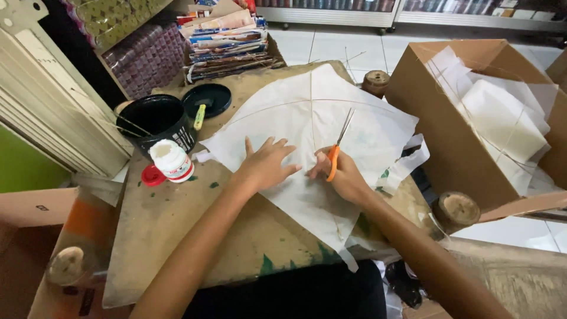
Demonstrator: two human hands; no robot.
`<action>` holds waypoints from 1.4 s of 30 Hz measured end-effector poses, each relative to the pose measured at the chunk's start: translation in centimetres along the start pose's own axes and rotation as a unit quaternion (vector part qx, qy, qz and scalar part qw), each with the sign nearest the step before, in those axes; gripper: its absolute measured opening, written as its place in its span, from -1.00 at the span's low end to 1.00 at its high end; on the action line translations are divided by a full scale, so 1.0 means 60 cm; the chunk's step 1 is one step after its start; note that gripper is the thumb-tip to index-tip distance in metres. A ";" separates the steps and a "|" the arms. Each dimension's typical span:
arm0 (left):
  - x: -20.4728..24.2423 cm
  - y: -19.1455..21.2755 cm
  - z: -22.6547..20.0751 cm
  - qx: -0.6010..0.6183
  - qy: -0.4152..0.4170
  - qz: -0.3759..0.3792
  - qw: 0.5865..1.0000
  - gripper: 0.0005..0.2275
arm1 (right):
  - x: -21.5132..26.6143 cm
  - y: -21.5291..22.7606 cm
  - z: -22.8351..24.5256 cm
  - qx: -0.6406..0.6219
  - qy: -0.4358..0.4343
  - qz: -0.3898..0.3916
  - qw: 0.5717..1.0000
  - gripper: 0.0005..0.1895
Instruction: Trimming excess white paper from around a diamond-shaped kite frame using scissors.
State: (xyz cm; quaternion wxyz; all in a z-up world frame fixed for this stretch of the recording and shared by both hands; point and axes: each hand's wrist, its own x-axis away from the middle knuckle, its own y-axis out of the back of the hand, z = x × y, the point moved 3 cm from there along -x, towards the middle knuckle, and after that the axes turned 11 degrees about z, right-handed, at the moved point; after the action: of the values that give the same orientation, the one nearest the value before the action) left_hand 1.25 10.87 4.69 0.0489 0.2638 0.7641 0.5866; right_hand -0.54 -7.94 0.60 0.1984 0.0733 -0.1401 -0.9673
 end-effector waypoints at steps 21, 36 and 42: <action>0.095 -0.041 0.078 0.047 -0.042 -0.151 0.987 -0.52 | -0.027 -0.084 0.030 0.000 0.037 -0.073 0.997 -0.34; 0.112 -0.075 0.087 -0.011 0.002 -0.010 1.000 -0.36 | -0.020 -0.106 0.010 -0.014 0.046 0.003 0.999 -0.45; 0.112 -0.075 0.088 0.001 0.001 -0.015 1.000 -0.37 | -0.014 -0.108 0.015 -0.007 0.057 0.027 0.998 -0.47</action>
State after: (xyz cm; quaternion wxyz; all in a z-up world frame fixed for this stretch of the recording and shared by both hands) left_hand -4.02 17.77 0.48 0.0565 0.2521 0.7683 0.5856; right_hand -2.30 -1.69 -0.44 0.2326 0.1231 -0.1240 -0.9567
